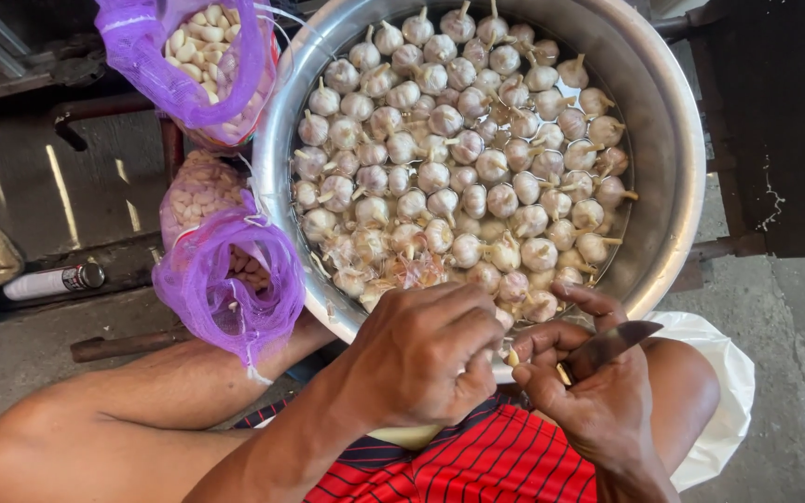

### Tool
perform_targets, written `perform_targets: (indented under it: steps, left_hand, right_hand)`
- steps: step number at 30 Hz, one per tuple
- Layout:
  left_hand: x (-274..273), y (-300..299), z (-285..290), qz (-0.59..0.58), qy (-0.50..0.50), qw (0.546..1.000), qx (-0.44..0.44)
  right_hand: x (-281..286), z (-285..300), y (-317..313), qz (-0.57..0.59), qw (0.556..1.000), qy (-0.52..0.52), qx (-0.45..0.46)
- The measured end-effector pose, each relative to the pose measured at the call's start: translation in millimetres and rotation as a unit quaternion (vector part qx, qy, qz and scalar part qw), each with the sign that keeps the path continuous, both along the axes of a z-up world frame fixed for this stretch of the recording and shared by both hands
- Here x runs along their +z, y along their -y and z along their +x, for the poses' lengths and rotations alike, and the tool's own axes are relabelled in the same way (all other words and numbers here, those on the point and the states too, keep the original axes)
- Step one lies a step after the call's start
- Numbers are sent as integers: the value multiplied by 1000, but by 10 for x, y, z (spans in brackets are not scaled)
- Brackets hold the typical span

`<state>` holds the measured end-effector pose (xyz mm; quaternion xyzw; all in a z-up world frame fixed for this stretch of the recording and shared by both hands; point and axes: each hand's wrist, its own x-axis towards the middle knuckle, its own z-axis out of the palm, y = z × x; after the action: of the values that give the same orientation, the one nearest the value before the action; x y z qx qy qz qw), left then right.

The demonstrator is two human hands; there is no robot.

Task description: The person peels garlic cloves using a small knife, placing the peeled cloves into purple mesh bags and the skins into a white plastic bag.

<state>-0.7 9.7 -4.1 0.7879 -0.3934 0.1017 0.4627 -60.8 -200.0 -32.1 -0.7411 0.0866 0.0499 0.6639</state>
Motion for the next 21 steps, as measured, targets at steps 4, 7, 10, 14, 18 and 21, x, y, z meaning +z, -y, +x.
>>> perform_targets:
  steps: [4,7,10,14,18,21]
  left_hand:
    - [97,-56,18,-11,-53,998,-24]
    - [99,-43,8,63,-76,995,-28]
    - [-13,-10,30,41,-28,998,-23]
    - [-165,52,-14,11,-33,999,-17]
    - [-145,74,-35,-86,-131,988,6]
    - [-250,111,-108,-110,-63,991,44]
  right_hand:
    - [36,33,-18,-3,1000,-3,17]
    - [67,4,-49,4,1000,-3,13]
    - [89,25,-65,-16,1000,-17,4]
    - [82,-7,-49,-31,999,11,10]
    - [77,29,-90,-28,997,70,3]
    - [36,-25,-79,-65,997,12,-36]
